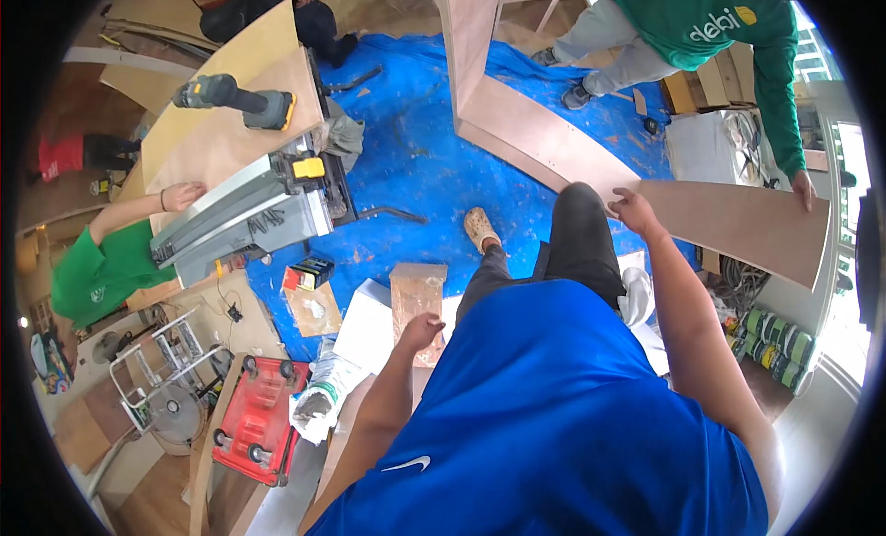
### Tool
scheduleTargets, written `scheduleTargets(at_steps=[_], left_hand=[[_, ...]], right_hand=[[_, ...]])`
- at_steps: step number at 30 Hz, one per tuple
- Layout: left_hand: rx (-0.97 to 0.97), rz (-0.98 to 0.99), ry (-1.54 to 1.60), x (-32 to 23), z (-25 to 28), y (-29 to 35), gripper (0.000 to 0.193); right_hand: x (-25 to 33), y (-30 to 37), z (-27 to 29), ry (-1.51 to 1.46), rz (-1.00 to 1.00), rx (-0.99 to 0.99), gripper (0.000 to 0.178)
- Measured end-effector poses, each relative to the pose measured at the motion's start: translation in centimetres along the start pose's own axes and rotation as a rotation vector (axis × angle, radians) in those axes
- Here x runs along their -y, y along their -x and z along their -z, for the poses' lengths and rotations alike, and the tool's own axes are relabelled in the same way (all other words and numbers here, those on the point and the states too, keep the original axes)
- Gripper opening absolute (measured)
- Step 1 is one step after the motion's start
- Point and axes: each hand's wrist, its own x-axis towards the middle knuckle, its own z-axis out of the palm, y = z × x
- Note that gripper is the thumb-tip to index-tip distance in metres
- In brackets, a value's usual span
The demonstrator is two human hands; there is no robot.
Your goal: The person assembles a wooden cabinet by aligning panels and securing them with screws. They use a power drill to fasten the pieces together while another person assists by holding the panels in place.
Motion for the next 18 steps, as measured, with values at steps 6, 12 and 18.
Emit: scheduleTargets(at_steps=[6,12,18], left_hand=[[-0.044,-0.120,-0.270,0.1,6.7,-0.7,0.051],[-0.327,-0.083,-0.092,-8.2,13.6,-2.4,0.050],[-0.399,-0.126,0.000,-10.0,11.3,-3.4,0.051]], right_hand=[[0.9,-1.6,-0.8,-0.096,0.130,-0.107,0.059],[-7.5,-3.1,-6.8,0.046,0.093,0.007,0.052],[-5.8,-0.7,-5.4,0.095,0.133,0.012,0.042]])
